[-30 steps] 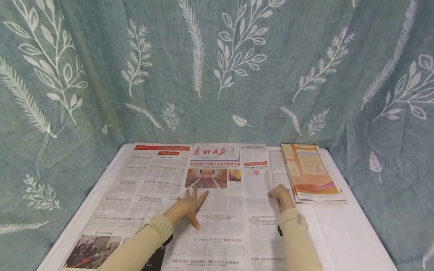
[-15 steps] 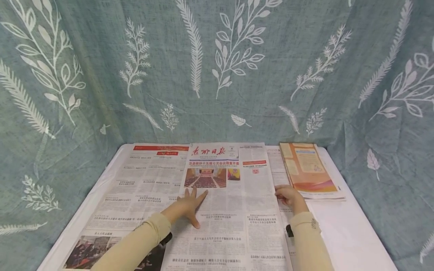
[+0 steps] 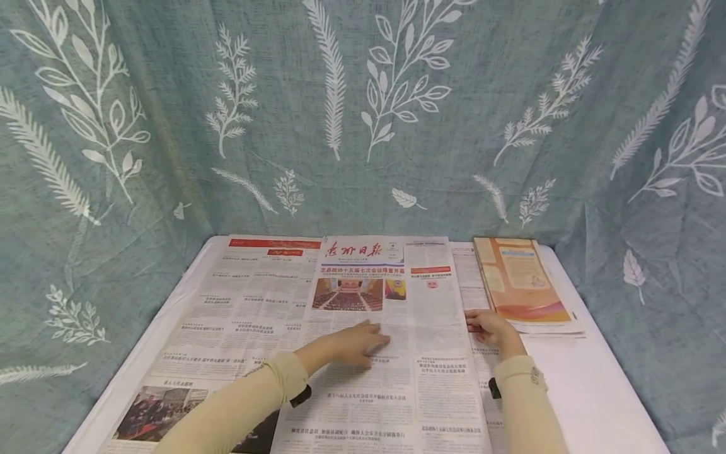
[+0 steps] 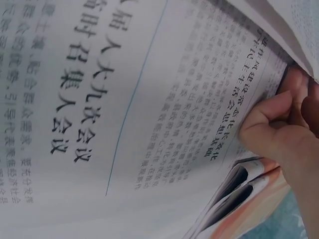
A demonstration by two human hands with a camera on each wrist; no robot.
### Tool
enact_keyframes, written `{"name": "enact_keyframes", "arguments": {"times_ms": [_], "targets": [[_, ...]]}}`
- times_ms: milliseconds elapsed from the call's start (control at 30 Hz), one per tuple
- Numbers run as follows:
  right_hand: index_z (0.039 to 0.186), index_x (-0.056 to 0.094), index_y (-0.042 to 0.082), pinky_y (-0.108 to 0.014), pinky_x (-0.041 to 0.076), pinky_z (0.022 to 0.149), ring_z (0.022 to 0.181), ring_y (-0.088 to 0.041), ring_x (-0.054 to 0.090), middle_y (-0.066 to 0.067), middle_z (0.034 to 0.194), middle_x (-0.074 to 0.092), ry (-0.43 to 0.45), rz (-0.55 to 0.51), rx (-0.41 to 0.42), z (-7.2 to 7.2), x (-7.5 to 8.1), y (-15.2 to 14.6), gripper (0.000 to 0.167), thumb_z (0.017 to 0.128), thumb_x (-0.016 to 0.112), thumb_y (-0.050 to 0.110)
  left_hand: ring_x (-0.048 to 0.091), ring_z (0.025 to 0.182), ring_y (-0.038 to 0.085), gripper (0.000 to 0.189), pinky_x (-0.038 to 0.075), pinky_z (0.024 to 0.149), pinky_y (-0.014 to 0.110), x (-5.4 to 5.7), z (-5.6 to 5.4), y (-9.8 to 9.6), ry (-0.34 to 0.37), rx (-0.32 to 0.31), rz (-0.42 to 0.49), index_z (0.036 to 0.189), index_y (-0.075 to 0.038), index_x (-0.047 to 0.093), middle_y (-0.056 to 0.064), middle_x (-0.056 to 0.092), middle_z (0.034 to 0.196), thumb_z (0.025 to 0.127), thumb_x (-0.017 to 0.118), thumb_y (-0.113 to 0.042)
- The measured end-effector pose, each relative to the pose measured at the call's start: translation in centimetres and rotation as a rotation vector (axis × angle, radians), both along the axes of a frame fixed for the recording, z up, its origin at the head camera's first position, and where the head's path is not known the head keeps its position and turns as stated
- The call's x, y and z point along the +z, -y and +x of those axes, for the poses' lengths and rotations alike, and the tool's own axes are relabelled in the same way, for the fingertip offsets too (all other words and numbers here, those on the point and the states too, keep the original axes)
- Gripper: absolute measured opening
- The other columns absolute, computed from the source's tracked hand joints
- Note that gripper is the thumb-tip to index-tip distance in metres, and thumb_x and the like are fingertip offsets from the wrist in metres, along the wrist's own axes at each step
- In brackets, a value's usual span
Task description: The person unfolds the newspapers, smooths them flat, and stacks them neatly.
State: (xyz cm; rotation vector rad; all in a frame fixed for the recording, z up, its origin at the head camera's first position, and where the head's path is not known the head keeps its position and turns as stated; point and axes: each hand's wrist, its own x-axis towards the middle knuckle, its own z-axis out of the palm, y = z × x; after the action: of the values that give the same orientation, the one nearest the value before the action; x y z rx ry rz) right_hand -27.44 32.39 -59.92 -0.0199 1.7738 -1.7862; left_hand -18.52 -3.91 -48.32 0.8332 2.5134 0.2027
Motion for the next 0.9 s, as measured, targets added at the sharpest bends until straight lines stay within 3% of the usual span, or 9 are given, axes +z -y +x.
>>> {"name": "enact_keyframes", "arguments": {"times_ms": [67,133,267,400,533,633,767,900], "targets": [[0.129,0.048,-0.007,-0.013,0.040,0.051,0.069,-0.001,0.057,0.011,0.082,0.064,0.005,0.037,-0.009,1.4,2.9,1.1,0.034,0.097,0.044,0.004,0.039,0.136,0.023,0.050,0.036,0.111,0.036,-0.5,0.1,-1.3,-0.089,-0.080,0.083,0.137,-0.021,0.049,0.005,0.043,0.146,0.090,0.064,-0.025],[0.132,0.039,-0.014,-0.012,0.040,0.052,0.069,0.001,0.056,0.012,0.082,0.063,0.019,0.103,-0.038,2.9,5.6,2.4,0.038,0.097,0.039,0.001,0.053,0.123,0.017,0.040,0.045,0.102,0.029,-0.8,0.2,-2.6,-0.161,-0.118,0.154,0.131,-0.020,0.056,0.002,0.054,0.133,0.092,0.062,-0.025],[0.136,0.025,-0.020,-0.010,0.040,0.054,0.069,0.002,0.055,0.011,0.079,0.061,0.007,0.103,-0.019,4.1,7.9,3.8,0.043,0.099,0.035,-0.001,0.063,0.104,0.010,0.027,0.051,0.088,0.021,-1.0,0.2,-4.7,-0.244,-0.071,0.228,0.118,-0.018,0.065,-0.003,0.066,0.114,0.092,0.061,-0.023],[0.139,0.015,-0.019,-0.008,0.040,0.056,0.070,0.002,0.054,0.011,0.078,0.059,-0.002,0.116,-0.003,4.3,8.5,4.2,0.046,0.099,0.031,-0.001,0.066,0.094,0.009,0.021,0.052,0.080,0.019,-0.8,-0.2,-6.2,-0.285,0.040,0.265,0.110,-0.016,0.069,-0.001,0.070,0.104,0.091,0.062,-0.020],[0.138,0.019,-0.019,-0.010,0.040,0.056,0.069,0.002,0.054,0.011,0.077,0.059,-0.012,0.140,-0.018,4.3,8.5,4.1,0.045,0.099,0.033,0.000,0.064,0.078,0.008,0.016,0.050,0.067,0.018,-1.0,-1.1,-7.6,-0.305,0.177,0.344,0.101,-0.012,0.072,-0.001,0.071,0.089,0.090,0.064,-0.018],[0.135,0.023,-0.020,-0.010,0.039,0.056,0.068,0.002,0.053,0.011,0.076,0.059,-0.023,0.136,-0.011,4.3,8.6,3.8,0.043,0.099,0.035,0.000,0.057,0.064,0.008,0.011,0.043,0.057,0.017,-0.8,-1.8,-9.2,-0.257,0.337,0.450,0.092,-0.010,0.073,0.000,0.068,0.078,0.089,0.065,-0.016],[0.131,0.031,-0.019,-0.010,0.038,0.054,0.068,0.001,0.052,0.010,0.076,0.058,-0.040,0.142,-0.002,4.2,8.6,3.4,0.039,0.098,0.036,0.000,0.055,0.059,0.011,0.010,0.041,0.052,0.020,-0.4,-2.4,-11.7,-0.160,0.558,0.578,0.084,-0.008,0.071,0.003,0.068,0.074,0.088,0.066,-0.016],[0.133,0.028,-0.020,-0.010,0.037,0.056,0.070,0.001,0.050,0.010,0.079,0.056,-0.061,0.162,0.012,4.1,8.4,3.3,0.042,0.098,0.035,0.001,0.052,0.058,0.011,0.008,0.039,0.053,0.020,-0.8,-2.4,-13.5,-0.142,0.645,0.647,0.085,-0.009,0.070,0.003,0.064,0.073,0.087,0.066,-0.016]]}}
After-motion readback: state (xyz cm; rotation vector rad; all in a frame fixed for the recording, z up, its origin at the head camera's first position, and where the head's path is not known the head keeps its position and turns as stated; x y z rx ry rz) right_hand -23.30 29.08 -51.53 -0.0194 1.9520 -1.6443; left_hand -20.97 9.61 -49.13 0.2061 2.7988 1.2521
